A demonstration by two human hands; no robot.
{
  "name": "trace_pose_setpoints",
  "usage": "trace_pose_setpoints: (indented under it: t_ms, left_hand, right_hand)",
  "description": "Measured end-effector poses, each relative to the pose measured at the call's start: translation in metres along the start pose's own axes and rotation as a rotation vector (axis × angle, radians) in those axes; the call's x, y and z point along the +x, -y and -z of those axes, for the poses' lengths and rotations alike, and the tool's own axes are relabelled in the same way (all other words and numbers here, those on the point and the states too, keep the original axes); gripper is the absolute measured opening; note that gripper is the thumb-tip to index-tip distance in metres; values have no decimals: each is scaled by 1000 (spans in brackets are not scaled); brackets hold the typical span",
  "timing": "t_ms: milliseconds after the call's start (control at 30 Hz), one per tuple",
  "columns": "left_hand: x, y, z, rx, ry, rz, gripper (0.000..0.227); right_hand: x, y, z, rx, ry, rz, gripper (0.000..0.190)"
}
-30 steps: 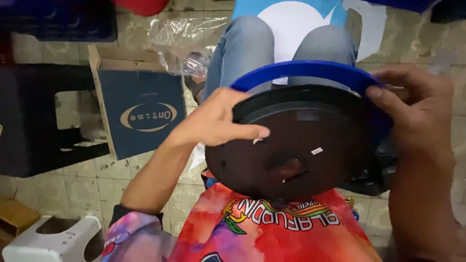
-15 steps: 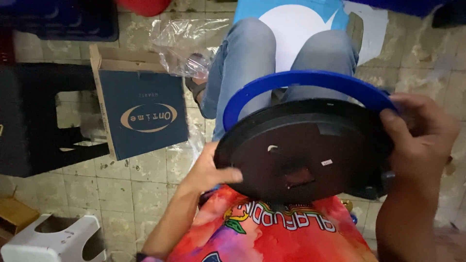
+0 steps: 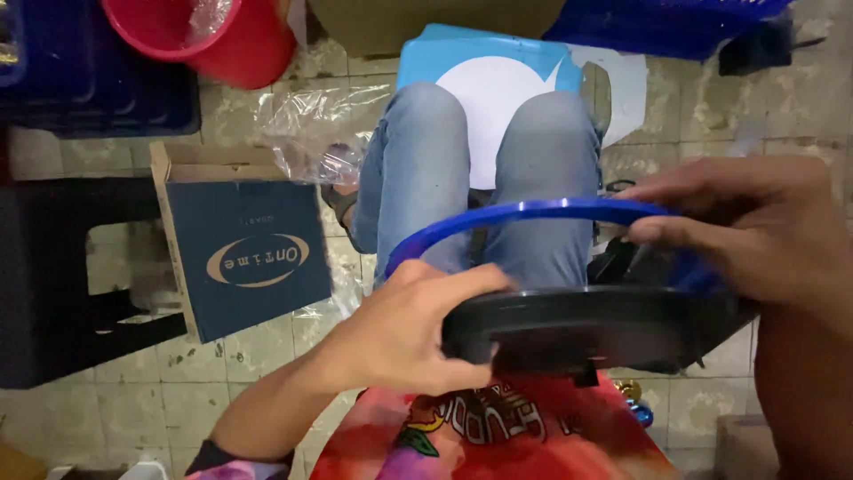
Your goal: Assembling a wall clock by fitting the clock face into a plastic frame and securing it with screws using a screwdriver.
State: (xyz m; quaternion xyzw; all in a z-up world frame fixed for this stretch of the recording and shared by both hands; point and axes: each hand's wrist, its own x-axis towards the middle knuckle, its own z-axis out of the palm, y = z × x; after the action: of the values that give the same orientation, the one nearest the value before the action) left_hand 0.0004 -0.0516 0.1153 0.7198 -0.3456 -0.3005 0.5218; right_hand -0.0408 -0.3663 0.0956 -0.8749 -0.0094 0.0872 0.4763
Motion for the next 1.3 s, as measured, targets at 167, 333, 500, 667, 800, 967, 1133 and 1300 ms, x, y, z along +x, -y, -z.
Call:
trace_pose_setpoints:
  t_ms: [167,333,500,667,800,967,1133,1300]
  left_hand:
    - [17,3,1,37,57,25,38]
    - [24,16,2,96,4,55,43]
    - [31,20,13,17,20,84,38]
    - [45,55,34,-112,19,36,39]
    - [44,62,54,-118,31,91,36]
    - [31,87,58,-363,-27,182,35]
    - [25,134,30,-656,-139,228,50]
    - [36,112,17,-590,-115,429,61]
  right_hand:
    - [3,7,-6,94,97,35,33]
    - [8,1,-6,178,201,76,26]
    - [27,7,-13,8,108,63,24]
    - [61,-19,-25,-61,16,51,20]
    - [90,-55,-38,-218,-2,170,15]
    - [60,-60,-32,-252,-173,254,21]
    - [-13,-54,-58,362,-131,-351,110]
    - [-69,-105,-96,298,-438,-472,64]
